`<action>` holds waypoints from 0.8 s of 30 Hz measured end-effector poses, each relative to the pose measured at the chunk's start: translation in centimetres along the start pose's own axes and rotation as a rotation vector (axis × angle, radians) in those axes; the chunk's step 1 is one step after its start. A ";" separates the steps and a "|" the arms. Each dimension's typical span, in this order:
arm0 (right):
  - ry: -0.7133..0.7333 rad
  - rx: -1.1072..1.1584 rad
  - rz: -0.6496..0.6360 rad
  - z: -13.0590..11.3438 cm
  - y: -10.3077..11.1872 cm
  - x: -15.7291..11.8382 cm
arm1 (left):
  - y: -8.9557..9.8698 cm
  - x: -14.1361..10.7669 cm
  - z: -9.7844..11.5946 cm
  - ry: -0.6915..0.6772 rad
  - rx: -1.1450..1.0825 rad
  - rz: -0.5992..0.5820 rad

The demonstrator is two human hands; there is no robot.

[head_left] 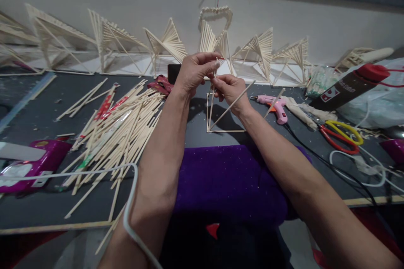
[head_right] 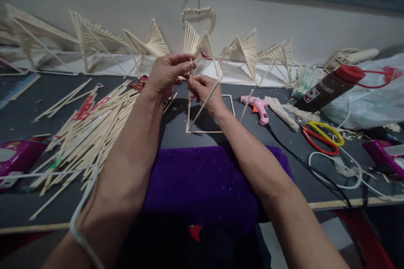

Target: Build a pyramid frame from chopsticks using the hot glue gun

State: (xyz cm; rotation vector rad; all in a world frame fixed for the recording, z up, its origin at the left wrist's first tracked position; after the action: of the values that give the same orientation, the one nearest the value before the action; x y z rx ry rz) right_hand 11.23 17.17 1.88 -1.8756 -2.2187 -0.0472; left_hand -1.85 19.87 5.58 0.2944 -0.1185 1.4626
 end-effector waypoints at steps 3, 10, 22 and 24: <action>-0.009 -0.032 0.004 -0.1 0.0 -0.1 | 0.0 -0.1 0.0 0.010 0.001 0.009; -0.007 -0.042 0.014 -0.4 -0.1 -0.3 | 0.0 -0.1 0.1 0.006 0.020 0.014; -0.004 -0.058 0.021 -0.2 0.0 -0.3 | -0.1 -0.3 0.2 0.009 0.002 0.002; 0.008 -0.044 0.019 -0.2 0.0 -0.3 | 0.0 -0.3 0.2 0.004 0.002 -0.004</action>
State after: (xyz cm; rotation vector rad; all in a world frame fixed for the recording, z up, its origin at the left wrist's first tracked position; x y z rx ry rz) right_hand 11.27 16.86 2.01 -1.9152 -2.2115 -0.1013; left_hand -1.83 19.52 5.65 0.2938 -0.1133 1.4595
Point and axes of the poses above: each hand's wrist, its own x-axis towards the middle knuckle, its own y-axis out of the back of the hand, z = x × y, the point moved 5 cm from there along x, towards the middle knuckle, and after that the axes turned 4 degrees about -z, right-handed, at the moved point
